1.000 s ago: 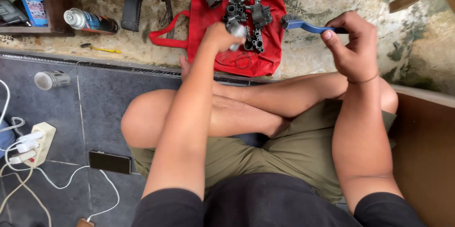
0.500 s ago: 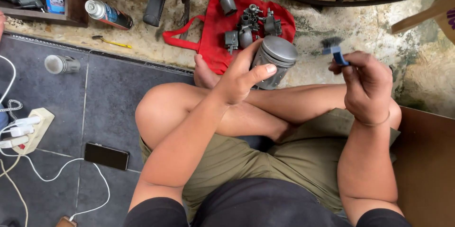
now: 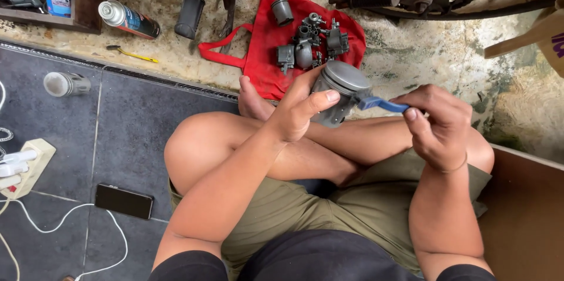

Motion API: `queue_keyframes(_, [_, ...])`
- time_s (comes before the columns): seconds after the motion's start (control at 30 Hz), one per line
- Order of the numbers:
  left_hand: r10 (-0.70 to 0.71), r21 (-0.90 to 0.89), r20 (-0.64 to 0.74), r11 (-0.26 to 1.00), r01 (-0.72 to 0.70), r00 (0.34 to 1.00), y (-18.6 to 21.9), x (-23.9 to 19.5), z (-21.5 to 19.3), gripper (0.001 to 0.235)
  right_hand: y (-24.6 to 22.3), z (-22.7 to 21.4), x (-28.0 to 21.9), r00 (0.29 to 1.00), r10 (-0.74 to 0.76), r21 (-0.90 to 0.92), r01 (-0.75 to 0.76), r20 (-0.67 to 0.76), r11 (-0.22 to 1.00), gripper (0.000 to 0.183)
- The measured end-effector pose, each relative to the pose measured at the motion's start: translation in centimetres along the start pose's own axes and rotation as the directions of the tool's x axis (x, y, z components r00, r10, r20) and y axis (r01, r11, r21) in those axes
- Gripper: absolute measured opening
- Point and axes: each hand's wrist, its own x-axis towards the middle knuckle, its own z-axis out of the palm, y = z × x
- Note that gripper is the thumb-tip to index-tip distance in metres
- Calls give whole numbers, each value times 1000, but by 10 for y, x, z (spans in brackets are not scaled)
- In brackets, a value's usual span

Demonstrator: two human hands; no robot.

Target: A person cleans a motorcycle piston and other engine components using a brush and a small tool while sitting on the floor.

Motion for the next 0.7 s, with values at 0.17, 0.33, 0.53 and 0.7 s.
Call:
queue_keyframes(0.17, [-34,87,-51,995,39,998,2,1,-2,47,12,-3,-1,999,27,-49,-28,-27,998,15])
queue_keyframes(0.33, [-52,106,-20,993,54,998,-1,4,-1,48,-2,2,7,999,-29,-37,29,-13,999,21])
queue_keyframes(0.53, [-39,141,-37,989,44,999,-4,1,1,46,22,6,-1,999,9,-29,-10,-53,1000,24])
queue_keyframes(0.7, [28,228,-38,974,-19,999,-3,4,7,34,30,13,7,986,-142,73,149,-84,986,42])
